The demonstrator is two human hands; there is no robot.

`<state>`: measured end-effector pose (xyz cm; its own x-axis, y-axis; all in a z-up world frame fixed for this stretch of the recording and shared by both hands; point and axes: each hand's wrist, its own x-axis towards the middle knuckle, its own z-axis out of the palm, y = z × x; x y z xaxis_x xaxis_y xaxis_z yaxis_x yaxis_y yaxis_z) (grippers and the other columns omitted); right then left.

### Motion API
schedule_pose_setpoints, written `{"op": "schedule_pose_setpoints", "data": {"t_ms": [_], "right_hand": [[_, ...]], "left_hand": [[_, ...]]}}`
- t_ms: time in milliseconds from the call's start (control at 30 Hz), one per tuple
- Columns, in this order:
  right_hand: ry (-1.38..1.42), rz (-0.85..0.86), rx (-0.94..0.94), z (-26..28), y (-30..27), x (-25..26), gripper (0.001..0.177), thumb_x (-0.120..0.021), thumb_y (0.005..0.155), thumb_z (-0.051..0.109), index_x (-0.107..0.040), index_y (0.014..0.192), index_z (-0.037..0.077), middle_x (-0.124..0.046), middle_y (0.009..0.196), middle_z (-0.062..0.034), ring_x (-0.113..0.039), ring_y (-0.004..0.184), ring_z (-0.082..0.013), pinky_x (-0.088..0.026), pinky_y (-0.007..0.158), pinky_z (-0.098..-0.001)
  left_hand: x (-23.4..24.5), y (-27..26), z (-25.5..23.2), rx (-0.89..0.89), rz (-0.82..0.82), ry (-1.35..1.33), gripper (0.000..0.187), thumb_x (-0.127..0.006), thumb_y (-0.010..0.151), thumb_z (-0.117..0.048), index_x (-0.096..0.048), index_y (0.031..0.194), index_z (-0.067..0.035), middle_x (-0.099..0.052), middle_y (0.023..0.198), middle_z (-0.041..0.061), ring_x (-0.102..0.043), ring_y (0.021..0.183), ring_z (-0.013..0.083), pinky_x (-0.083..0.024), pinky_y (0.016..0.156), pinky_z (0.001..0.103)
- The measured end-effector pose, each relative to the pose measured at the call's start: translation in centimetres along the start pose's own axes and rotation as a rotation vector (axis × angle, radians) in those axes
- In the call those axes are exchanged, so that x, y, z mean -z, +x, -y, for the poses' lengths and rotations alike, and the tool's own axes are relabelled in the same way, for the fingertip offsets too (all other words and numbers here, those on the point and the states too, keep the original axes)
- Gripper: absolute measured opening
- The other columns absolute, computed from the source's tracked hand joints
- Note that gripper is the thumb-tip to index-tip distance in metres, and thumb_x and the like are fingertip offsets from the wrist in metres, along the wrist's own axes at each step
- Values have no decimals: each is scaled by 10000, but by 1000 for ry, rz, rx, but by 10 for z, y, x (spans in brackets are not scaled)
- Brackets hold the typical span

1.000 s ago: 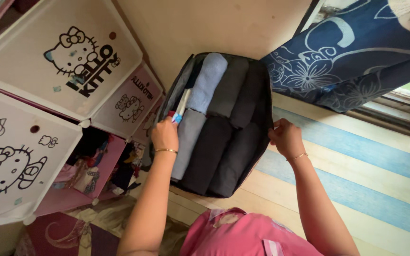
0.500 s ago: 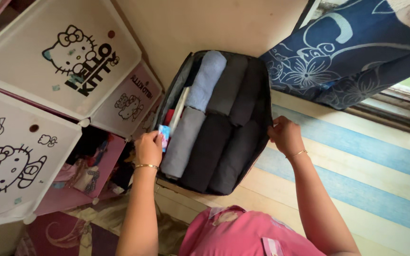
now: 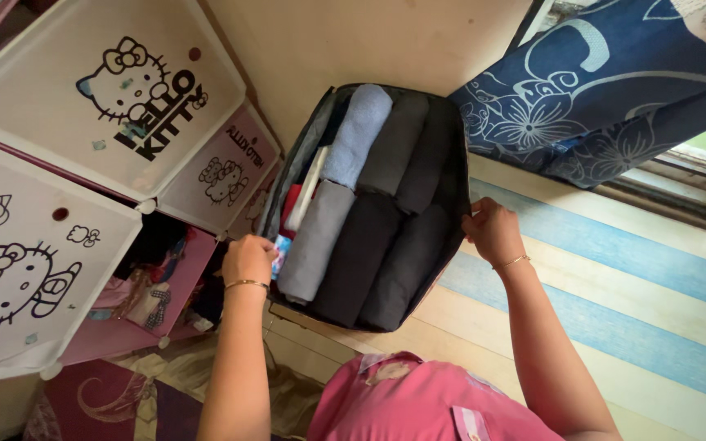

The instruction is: The person folds a gray shirt and a blue towel on a table, places them into a black organizer with other folded garments, and then zips up a patterned suitcase around the organizer.

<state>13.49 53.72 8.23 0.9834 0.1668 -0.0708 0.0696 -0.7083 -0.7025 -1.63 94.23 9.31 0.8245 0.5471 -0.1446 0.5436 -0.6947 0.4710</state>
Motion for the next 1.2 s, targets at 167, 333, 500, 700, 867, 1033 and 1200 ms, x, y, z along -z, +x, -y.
{"op": "schedule_pose_setpoints", "data": {"t_ms": [167,333,500,700,867,1033,1200], "right_hand": [[-5,-12,-4,-2,2,-2,119,-694,898,108,-685,950,1,-736,664,-100,-712,554,-183,-558,583,-302],[-39,-23,17,-2,2,-2,127,-698,902,124,-685,938,3,-735,657,-104,-711,558,-202,-557,592,-318],[-31,-18,14,4,-2,1,177,-682,906,155,-669,985,-3,-729,655,-98,-723,567,-216,-568,600,-323],[-51,2,-92,4,-11,-13,456,-600,966,277,-522,1308,-14,-676,583,-182,-710,543,-341,-560,591,-419],[-164,-105,97,-38,12,-34,437,-607,965,283,-586,1264,-36,-679,682,-243,-682,715,-447,-544,681,-509],[-318,-46,110,-55,32,-49,364,-571,1009,310,-641,1136,-24,-704,952,-302,-665,905,-504,-533,825,-555],[-390,-3,2,-26,56,-26,548,-604,981,492,-626,1212,-5,-673,1079,-340,-646,1027,-513,-518,886,-559]], "left_hand": [[-17,-1,-6,-62,-28,39,103,-751,827,-133,-802,883,-63,-718,856,242,-724,828,401,-584,743,460],[-35,-1,-8,-134,-104,206,146,-625,901,-80,-760,861,-38,-719,885,250,-718,845,424,-579,744,486],[-54,1,3,-240,-189,253,149,-604,963,-98,-739,947,-37,-729,910,229,-722,835,417,-583,737,482],[-27,-13,12,-261,-472,-199,240,-777,850,-234,-730,1008,-59,-738,861,109,-722,731,318,-555,642,402],[-13,-16,27,13,-325,-366,240,-848,877,-272,-752,1056,-145,-738,920,25,-725,784,244,-555,731,382],[-10,-19,4,-179,-412,-110,501,-882,726,-163,-661,1174,-143,-634,978,81,-636,921,316,-525,745,442],[-14,-16,9,-186,-415,-164,448,-831,838,-195,-625,1232,-141,-634,1136,97,-614,1097,338,-502,906,469]]}}
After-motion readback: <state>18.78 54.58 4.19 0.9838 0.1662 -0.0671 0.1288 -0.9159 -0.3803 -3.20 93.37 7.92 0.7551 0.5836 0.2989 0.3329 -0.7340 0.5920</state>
